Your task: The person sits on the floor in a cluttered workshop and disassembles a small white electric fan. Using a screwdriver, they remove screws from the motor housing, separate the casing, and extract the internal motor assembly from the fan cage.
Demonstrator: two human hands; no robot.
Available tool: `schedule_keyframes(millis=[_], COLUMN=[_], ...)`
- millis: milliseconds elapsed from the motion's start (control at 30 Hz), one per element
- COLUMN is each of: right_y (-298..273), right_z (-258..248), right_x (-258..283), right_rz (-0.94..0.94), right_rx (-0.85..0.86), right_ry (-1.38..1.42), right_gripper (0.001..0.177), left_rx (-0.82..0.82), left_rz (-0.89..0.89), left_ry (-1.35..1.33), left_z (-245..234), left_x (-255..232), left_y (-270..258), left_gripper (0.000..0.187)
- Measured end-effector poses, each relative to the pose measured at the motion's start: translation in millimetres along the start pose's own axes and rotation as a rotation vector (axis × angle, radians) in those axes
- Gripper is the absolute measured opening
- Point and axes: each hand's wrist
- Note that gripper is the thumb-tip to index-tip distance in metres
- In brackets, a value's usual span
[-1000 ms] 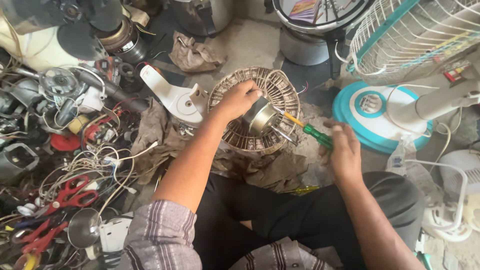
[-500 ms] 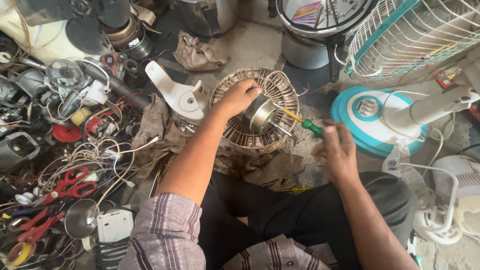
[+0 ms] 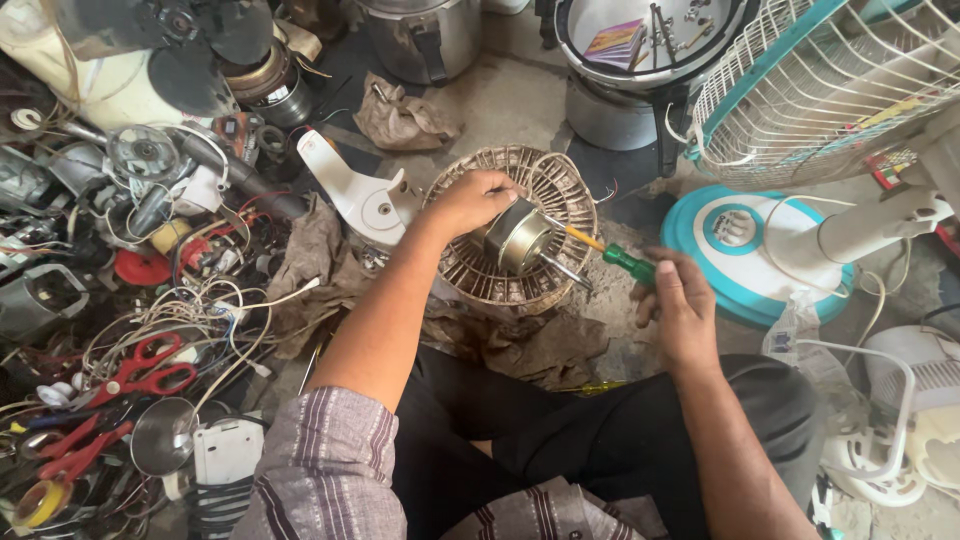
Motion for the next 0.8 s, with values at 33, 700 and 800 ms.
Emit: schedule_keyframes(millis=[33,700,800], right_y=[0,5,5], right_z=[1,-4,-4], right_x=[-1,-4,1], right_rz=[-0.076,-0.023,0.034], right_rx=[0.014,0.041,0.029], right_ry=[-0.003,0.062,0.021], right_gripper=[0.042,0.039,0.039], left_rx=[0.002,0.066,0.07], left_rz=[-0.045,-0.144,-0.13], left_ry=[0.001,0.019,-0.017], left_z=[-1,-2,-5], left_x=[-3,5,-5], left_y=[0,5,3], left_gripper=[0.025,0.028,0.027])
Point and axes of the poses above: each hand's wrist, its own y-axis towards the middle knuckle, its own z-axis out of the palm, x = y × z, and after that the axes turned 12 degrees about z, right-handed
